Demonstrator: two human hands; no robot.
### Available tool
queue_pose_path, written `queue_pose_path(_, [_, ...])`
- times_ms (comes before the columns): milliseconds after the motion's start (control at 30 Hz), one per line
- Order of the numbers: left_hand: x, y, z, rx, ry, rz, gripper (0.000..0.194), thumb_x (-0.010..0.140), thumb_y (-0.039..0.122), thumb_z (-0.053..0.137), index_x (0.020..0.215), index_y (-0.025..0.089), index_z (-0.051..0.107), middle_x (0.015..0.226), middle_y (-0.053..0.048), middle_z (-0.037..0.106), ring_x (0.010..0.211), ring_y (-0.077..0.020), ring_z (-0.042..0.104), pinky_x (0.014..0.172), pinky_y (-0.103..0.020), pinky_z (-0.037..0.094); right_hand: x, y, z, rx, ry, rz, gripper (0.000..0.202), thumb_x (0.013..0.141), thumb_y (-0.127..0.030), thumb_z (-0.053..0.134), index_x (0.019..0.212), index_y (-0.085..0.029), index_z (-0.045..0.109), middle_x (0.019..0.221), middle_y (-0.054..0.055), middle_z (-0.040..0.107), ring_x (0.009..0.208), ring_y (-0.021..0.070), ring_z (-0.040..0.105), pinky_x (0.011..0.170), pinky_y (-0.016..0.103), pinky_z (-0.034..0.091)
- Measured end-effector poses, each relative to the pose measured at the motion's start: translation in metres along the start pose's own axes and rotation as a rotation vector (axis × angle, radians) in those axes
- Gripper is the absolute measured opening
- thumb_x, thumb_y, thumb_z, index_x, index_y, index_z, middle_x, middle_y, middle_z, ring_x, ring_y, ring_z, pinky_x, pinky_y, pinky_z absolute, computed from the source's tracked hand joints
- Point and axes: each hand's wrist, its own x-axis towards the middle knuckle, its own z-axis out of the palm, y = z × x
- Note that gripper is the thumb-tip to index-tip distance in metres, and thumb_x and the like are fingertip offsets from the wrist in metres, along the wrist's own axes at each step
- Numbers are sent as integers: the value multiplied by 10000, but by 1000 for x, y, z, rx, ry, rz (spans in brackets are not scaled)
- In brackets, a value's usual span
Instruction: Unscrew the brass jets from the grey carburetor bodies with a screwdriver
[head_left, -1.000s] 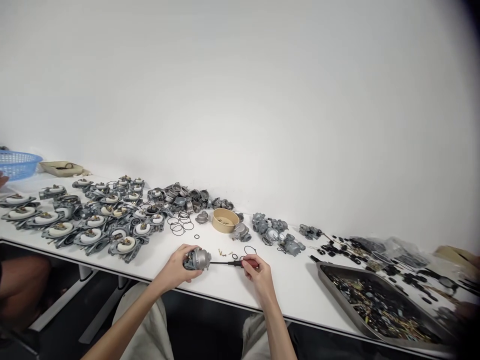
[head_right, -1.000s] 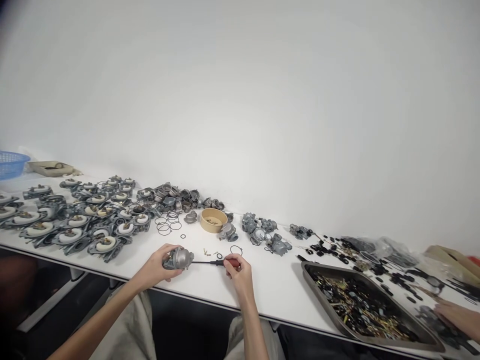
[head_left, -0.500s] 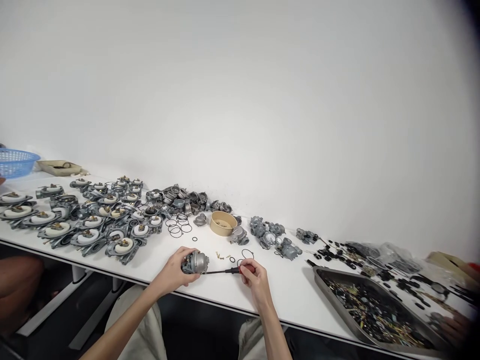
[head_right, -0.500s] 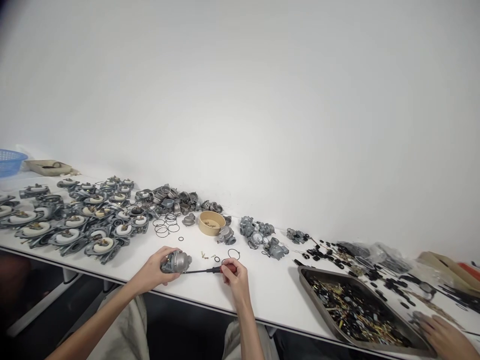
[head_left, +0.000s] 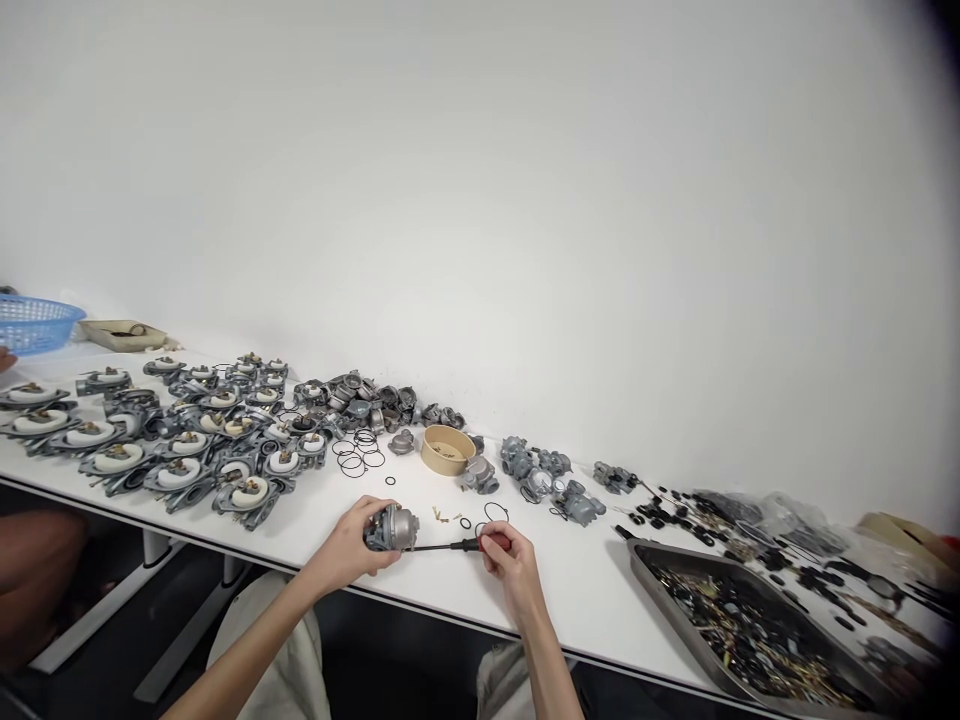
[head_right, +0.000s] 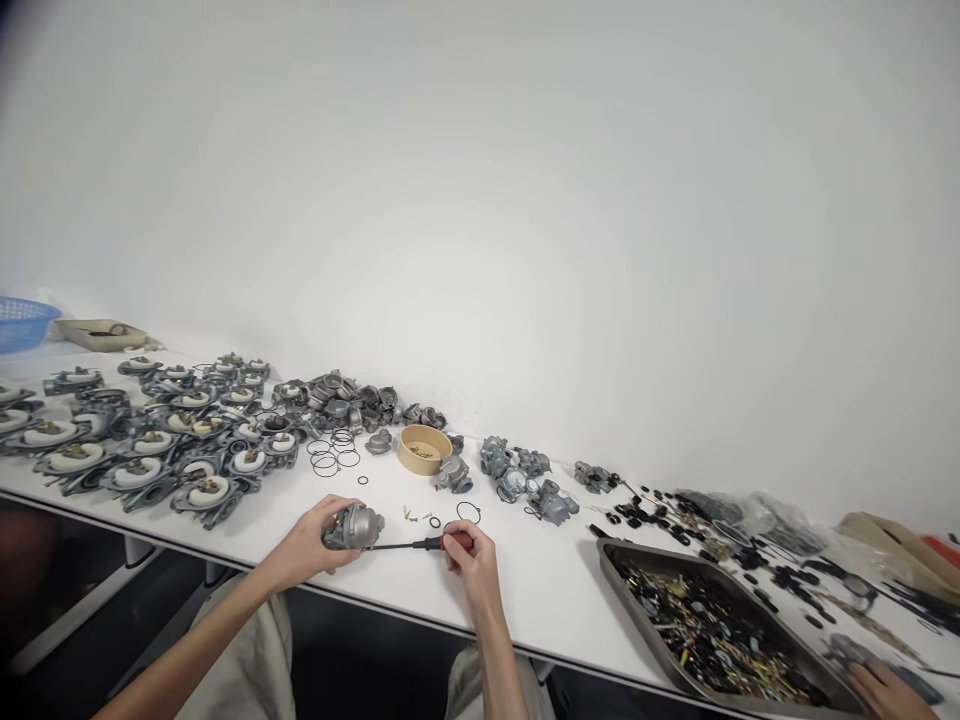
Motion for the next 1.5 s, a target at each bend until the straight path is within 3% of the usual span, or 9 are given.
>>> queue_pose_path(300, [-2, 2, -1, 31, -45, -20, 629, 742, 476, 743, 1306, 258, 568, 1236, -86, 491, 919, -224, 606, 469, -232, 602, 0, -1, 2, 23, -52, -130, 345, 746, -415, 765, 977, -194, 634, 833, 24, 613, 587, 114, 465, 525, 234, 355])
queue_pose_path(533, [-1, -4, -1, 21, -29, 3, 532, 798, 487, 678, 1274, 275, 569, 1215, -77, 495, 873, -198, 605, 444, -199, 582, -3, -3, 6, -105, 25, -44, 351, 855, -529, 656, 815, -184, 605, 633, -16, 512, 475, 97, 374, 411, 218, 261])
queue_pose_path(633, [-2, -3, -1, 26, -29, 8, 488, 810, 456, 662, 1253, 273, 569, 1185, -72, 506, 866, -198, 600, 442, -194, 575, -4, -4, 6, -71, -29, -95, 377, 797, -514, 724, 980, -203, 617, 710, -5, 575, 482, 90, 367, 434, 219, 288])
queue_pose_path(800, [-4, 3, -1, 31, -25, 1, 474, 815, 441, 660, 1251, 278, 572, 1195, -75, 505, 895, -212, 595, 454, -200, 574, -4, -7, 5, -151, 20, -69, 362, 814, -540, 694, 805, -187, 614, 635, -3, 555, 446, 80, 344, 403, 215, 254])
queue_pose_path(933, [-6, 6, 0, 22, -17, 3, 497, 804, 466, 668, 1257, 279, 586, 1200, -76, 514, 849, -201, 606, 443, -207, 562, -4, -7, 5, -131, -20, -98, 406, 766, -523, 747, 975, -192, 640, 763, 39, 625, 476, 95, 404, 417, 225, 306])
queue_pose_path(1167, [-8, 11, 1, 24, -6, 3, 500, 796, 471, 672, 1259, 298, 594, 1198, -68, 517, 858, -204, 588, 413, -183, 530, -1, 0, 2, -161, -22, -98, 368, 798, -528, 718, 912, -190, 626, 793, 45, 631, 479, 87, 371, 429, 227, 289])
queue_pose_path(1300, [-9, 15, 1, 28, -11, 8, 469, 811, 436, 658, 1253, 303, 579, 1182, -62, 515, 863, -204, 584, 404, -170, 516, 0, 2, 2, -223, 20, -49, 397, 833, -569, 661, 744, -193, 568, 619, -5, 539, 452, 89, 325, 420, 224, 236])
queue_pose_path(1433, [-9, 16, 0, 46, -11, 7, 449, 815, 441, 652, 1236, 302, 577, 1181, -58, 505, 887, -214, 579, 399, -171, 512, 0, -1, 2, -201, -13, -82, 393, 765, -553, 737, 820, -198, 575, 859, 49, 638, 485, 83, 362, 433, 223, 266])
queue_pose_path(1500, [-8, 16, 0, 50, -9, 9, 442, 814, 440, 653, 1227, 304, 580, 1174, -57, 505, 891, -216, 576, 392, -172, 507, 0, -2, 2, -219, 0, -66, 387, 792, -554, 709, 764, -197, 561, 720, 16, 588, 477, 87, 347, 435, 221, 265])
